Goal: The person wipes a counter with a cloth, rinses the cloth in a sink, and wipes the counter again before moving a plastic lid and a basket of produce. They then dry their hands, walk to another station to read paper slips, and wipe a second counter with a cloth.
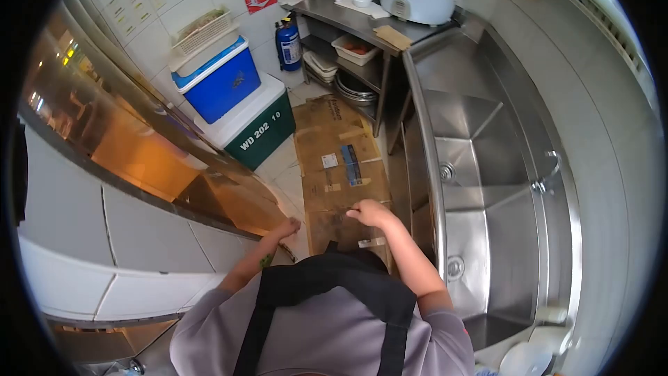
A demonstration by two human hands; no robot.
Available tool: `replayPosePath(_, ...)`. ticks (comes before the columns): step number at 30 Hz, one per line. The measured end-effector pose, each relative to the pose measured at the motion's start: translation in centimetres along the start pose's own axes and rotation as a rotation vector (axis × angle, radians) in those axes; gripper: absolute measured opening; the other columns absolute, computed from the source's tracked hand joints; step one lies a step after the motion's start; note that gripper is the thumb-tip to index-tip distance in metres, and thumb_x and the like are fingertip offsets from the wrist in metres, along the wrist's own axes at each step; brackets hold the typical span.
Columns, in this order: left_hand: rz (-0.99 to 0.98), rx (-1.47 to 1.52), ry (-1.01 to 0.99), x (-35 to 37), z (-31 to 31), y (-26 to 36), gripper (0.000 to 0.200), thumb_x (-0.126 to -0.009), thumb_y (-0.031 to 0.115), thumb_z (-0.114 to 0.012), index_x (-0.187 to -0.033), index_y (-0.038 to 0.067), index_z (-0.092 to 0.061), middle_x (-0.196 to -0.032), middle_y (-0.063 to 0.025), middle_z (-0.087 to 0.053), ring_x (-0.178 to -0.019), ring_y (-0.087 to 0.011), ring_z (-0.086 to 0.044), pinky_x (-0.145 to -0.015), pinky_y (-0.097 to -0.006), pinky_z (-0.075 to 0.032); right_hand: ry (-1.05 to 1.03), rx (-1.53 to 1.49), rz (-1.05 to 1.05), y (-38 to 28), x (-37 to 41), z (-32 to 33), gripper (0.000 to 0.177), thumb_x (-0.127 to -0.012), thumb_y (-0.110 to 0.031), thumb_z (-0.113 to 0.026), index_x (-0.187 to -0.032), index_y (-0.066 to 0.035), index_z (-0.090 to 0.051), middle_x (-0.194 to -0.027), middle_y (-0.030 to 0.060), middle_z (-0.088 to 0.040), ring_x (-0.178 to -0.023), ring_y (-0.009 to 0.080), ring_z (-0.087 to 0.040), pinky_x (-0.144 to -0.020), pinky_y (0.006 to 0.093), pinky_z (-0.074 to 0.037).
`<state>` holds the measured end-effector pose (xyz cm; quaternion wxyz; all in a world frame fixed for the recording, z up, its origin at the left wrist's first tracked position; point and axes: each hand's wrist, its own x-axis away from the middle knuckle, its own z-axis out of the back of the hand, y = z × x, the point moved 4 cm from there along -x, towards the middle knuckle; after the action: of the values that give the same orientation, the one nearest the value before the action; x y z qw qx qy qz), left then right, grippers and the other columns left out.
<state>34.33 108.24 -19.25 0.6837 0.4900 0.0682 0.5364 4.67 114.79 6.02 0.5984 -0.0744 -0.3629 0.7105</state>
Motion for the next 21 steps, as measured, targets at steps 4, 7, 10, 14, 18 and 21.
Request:
replayPosePath(4,-0.144,-0.189,-0.169,-7.3,4.5,9.4,0.034,-0.083,0.031,-0.053,-0.091,-0.001,-0.062,-0.073,-0.0117,-0.062,-0.067,-0.0184,-0.06,-0.062,-0.0314,-0.047,0.013,-0.123,0.056,1.7,-0.8,8.3,0.04,-0.083,-0.038,-0.054,-0.101,-0.003,-0.061,-0.086,0.0166,-0.063,-0.082,0.0306,-0.061,-0.073,0.0349,-0.046)
replayPosePath(7,-0.166,-0.251,-0.188,-12.9,6.8,12.4,0.039,-0.083,0.035,-0.052,-0.095,-0.001,-0.062,-0.076,-0.0118,-0.063,-0.069,-0.0181,-0.061,-0.064,-0.0307,-0.047,0.005,-0.123,0.033,4.8,-1.5,15.3,0.038,-0.084,-0.036,-0.054,-0.105,-0.005,-0.061,-0.103,0.0166,-0.06,-0.1,0.0307,-0.055,-0.085,0.0353,-0.043)
replayPosePath(10,-0.091,-0.234,-0.13,-16.9,8.8,13.9,0.043,-0.084,0.04,-0.05,-0.093,0.0,-0.063,-0.078,-0.0121,-0.064,-0.071,-0.0204,-0.061,-0.066,-0.0323,-0.047,0.219,-0.123,0.131,8.4,-3.1,24.2,0.037,-0.084,-0.034,-0.055,-0.11,-0.007,-0.058,-0.104,0.0143,-0.057,-0.1,0.0287,-0.054,-0.086,0.0345,-0.042)
replayPosePath(14,0.09,-0.439,-0.196,-20.5,12.6,6.4,0.041,-0.083,0.038,-0.045,-0.082,0.001,-0.063,-0.088,-0.0226,-0.061,-0.08,-0.0355,-0.059,-0.072,-0.0413,-0.045,0.531,-0.083,0.086,12.0,-6.3,36.9,0.036,-0.085,-0.029,-0.055,-0.112,-0.005,-0.056,-0.1,0.0115,-0.054,-0.09,0.0253,-0.055,-0.078,0.033,-0.043)
replayPosePath(18,0.745,0.076,0.058,-17.2,15.9,0.1,0.037,-0.085,0.041,-0.046,-0.098,0.009,-0.061,-0.087,-0.0144,-0.065,-0.066,-0.0273,-0.061,-0.062,-0.0401,-0.047,0.596,-0.059,0.122,13.6,-12.0,46.8,0.037,-0.085,-0.031,-0.055,-0.112,-0.005,-0.056,-0.104,0.0104,-0.054,-0.092,0.0259,-0.054,-0.079,0.0336,-0.043)
replayPosePath(21,0.676,0.953,0.072,-12.9,15.6,-0.7,0.048,-0.084,0.05,-0.044,-0.121,0.02,-0.05,-0.101,-0.0153,-0.063,-0.087,-0.0276,-0.063,-0.073,-0.0469,-0.047,0.58,-0.032,0.211,14.1,-18.7,51.6,0.04,-0.084,-0.033,-0.055,-0.113,-0.005,-0.055,-0.11,0.0114,-0.053,-0.1,0.0267,-0.053,-0.084,0.0341,-0.042)
